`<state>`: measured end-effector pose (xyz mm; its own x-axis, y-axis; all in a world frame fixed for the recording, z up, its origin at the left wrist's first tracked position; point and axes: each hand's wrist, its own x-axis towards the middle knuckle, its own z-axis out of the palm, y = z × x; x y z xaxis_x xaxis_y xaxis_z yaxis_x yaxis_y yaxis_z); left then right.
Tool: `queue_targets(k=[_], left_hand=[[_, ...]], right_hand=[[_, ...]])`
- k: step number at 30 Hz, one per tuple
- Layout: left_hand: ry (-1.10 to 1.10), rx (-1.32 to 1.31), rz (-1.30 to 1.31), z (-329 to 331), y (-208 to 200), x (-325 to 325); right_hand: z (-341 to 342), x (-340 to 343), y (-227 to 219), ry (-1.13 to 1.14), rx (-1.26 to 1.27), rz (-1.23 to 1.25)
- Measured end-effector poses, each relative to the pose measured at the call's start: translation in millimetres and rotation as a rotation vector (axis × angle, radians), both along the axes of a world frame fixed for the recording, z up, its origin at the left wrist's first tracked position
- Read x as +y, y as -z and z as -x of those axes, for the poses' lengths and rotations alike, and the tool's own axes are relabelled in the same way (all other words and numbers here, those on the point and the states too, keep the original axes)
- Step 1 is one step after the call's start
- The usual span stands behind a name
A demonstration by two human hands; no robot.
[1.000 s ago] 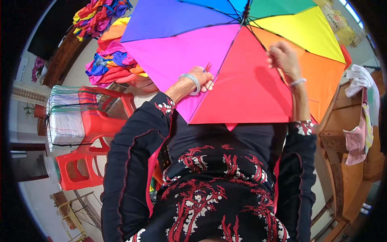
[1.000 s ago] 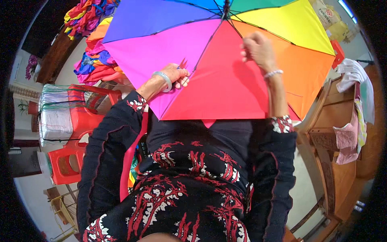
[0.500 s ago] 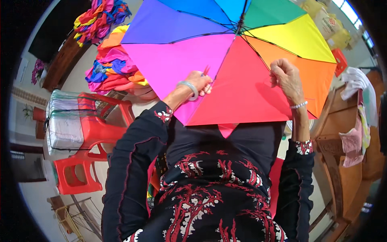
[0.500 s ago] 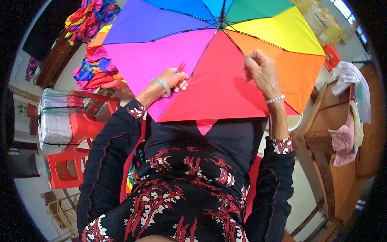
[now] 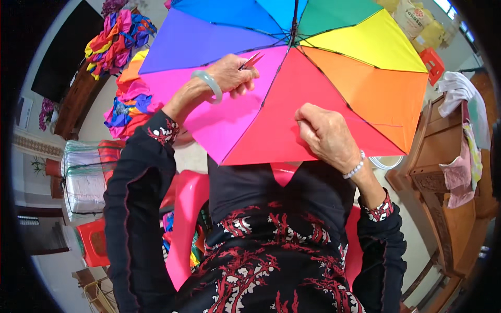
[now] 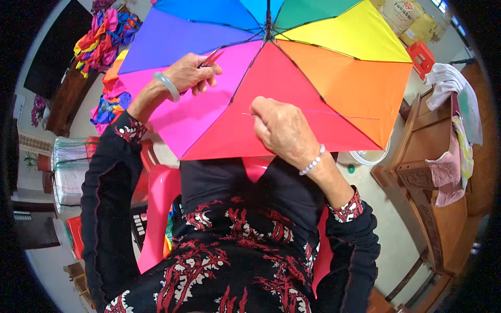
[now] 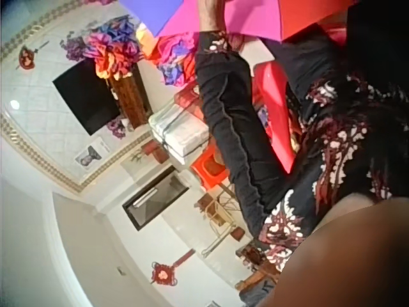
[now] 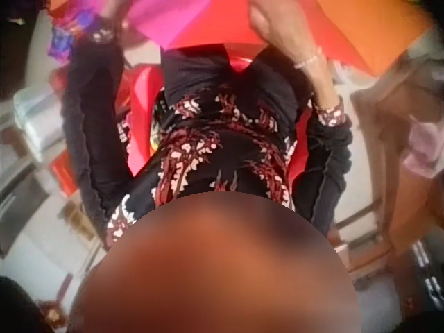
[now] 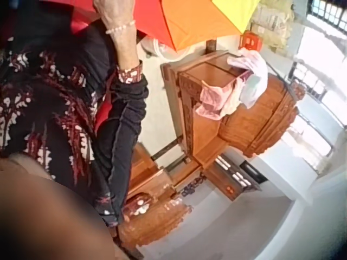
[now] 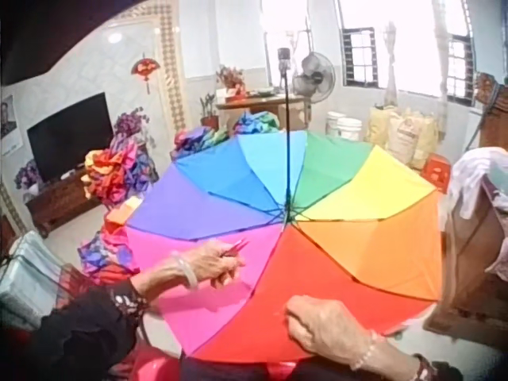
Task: Assembling or repairing rainbow-colored umbrellas by securing the fabric to the frame ribs using a small tool.
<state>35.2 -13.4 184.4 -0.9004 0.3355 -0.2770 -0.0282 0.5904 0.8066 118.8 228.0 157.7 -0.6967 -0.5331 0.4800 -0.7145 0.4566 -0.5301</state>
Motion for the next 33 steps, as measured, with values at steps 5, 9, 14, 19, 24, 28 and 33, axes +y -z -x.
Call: queue_targets(k=[5,9,14,19,24,28,33], left_hand=[[-0.126,-0.116,-0.446,-19,12,48],[-0.033,-0.396,-0.826,-48,24,87],[-0.013,-0.461,-0.825,-78,-15,74],[-0.071,-0.245,-0.611,-95,-23,38],[-0.220,-0.172,-0.553,-107,-29,5],[-0.312,-0.093,-0.665,-113,-26,-19],[-0.424,-0.059,-0.615,-144,-26,-63]], right_hand=[[8,11,-13,-0.120,-0.326,0.095],[12,13,-33,-0.238,-0.582,0.345],[25,62,-58,-0.021,-0.564,0.733],[20,93,-67,0.057,-0.517,0.917],[24,122,-71,0.055,-0.361,1.051],[30,135,-65,0.026,-0.436,1.039],[42,108,-51,0.065,-0.578,0.993]])
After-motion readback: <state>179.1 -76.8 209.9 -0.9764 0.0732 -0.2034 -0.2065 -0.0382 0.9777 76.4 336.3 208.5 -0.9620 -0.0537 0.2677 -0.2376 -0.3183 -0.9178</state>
